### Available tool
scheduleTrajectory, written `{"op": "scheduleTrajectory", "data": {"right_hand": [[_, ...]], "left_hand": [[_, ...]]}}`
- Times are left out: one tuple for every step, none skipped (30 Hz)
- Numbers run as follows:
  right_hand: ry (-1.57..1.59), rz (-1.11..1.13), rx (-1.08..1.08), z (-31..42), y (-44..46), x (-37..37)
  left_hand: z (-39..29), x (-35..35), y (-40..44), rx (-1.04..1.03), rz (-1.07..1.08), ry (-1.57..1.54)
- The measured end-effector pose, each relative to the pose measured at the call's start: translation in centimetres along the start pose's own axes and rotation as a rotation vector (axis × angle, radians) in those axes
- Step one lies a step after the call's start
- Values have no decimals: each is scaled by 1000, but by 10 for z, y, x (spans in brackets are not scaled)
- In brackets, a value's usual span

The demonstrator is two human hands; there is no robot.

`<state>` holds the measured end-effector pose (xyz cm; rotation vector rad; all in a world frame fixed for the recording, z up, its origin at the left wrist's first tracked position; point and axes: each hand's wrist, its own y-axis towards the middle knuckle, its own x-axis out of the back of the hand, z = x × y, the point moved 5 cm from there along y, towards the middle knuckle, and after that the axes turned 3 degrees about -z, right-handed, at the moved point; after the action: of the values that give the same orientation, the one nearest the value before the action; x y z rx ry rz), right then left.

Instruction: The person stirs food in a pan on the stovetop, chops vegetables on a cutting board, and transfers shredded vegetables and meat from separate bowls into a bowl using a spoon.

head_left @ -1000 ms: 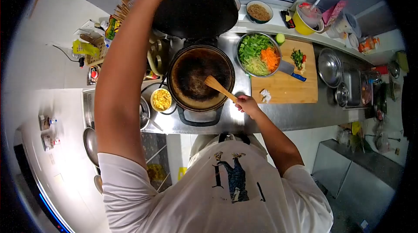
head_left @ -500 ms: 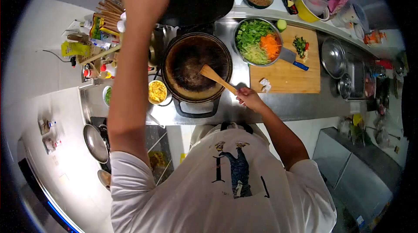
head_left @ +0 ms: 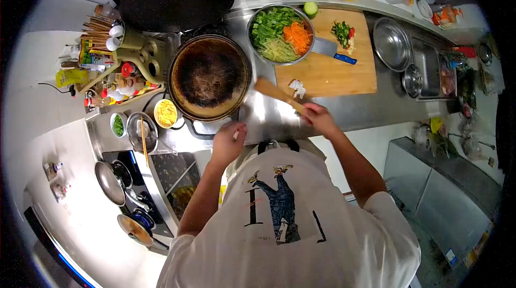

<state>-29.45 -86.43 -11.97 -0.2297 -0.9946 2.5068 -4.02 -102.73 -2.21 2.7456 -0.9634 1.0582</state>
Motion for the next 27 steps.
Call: {"op": "scheduleTrajectory", "data": {"right_hand": [[30, -51, 8, -6, -6, 23], [70, -84, -8, -17, -9, 45], [111, -117, -27, -33, -11, 65], [89, -151, -27, -38, -13, 82], [88, -155, -22, -44, -14, 92], [140, -237, -33, -46, -18, 102], [194, -322, -45, -48, -23, 111], [179, -313, -32, -46, -26, 116], [182, -322, -33, -46, -29, 119], [215, -360, -28, -46, -34, 120], [248, -400, -21, -47, -38, 122], [251, -416, -22, -49, -41, 122], [309, -456, -18, -52, -44, 124], [364, -494, -18, -56, -48, 126], [360, -505, -26, -58, -50, 126], [362, -529, -30, -59, -53, 126], [368, -553, -36, -61, -57, 125], [383, -550, -37, -70, -55, 126], [390, -558, -52, -77, -52, 125], [353, -519, -44, -81, -47, 121], [315, -477, -28, -80, -40, 115], [354, -468, -77, -74, -34, 103], [391, -412, -79, -64, -28, 90], [457, -395, -45, -67, -16, 80], [316, -297, -62, -64, -4, 72], [321, -309, -9, -61, 6, 62], [368, -260, 60, -76, 28, 56]], "left_hand": [[5, -13, -3, -14, 122, -17], [0, -22, -1, 11, 208, 22], [-1, -33, 0, 8, 209, 21], [-6, -49, 6, -134, 189, 111], [-11, -67, 11, -276, 166, 200], [-14, -87, 20, -340, 164, 237], [-20, -108, 30, -404, 166, 274], [-29, -126, 40, -424, 166, 311], [-37, -142, 50, -445, 167, 347], [-44, -155, 58, -452, 178, 343], [-52, -166, 66, -454, 143, 381], [-57, -174, 78, -459, 104, 415], [-50, -189, 89, -467, 112, 405], [-41, -204, 97, -498, 147, 448], [-32, -218, 104, -527, 180, 493], [-29, -226, 110, -506, 273, 554], [-30, -225, 116, -582, 199, 524], [-35, -223, 120, -534, 205, 512], [-37, -221, 123, -486, 213, 502], [-34, -224, 123, -487, 229, 503], [-26, -224, 126, -475, 158, 488], [-24, -219, 130, -465, 83, 474], [-20, -217, 130, -470, 85, 477], [-14, -208, 129, -317, 113, 435], [-8, -199, 127, -164, 138, 392], [-7, -190, 123, -103, 133, 347], [-4, -184, 118, -103, 135, 350]]}}
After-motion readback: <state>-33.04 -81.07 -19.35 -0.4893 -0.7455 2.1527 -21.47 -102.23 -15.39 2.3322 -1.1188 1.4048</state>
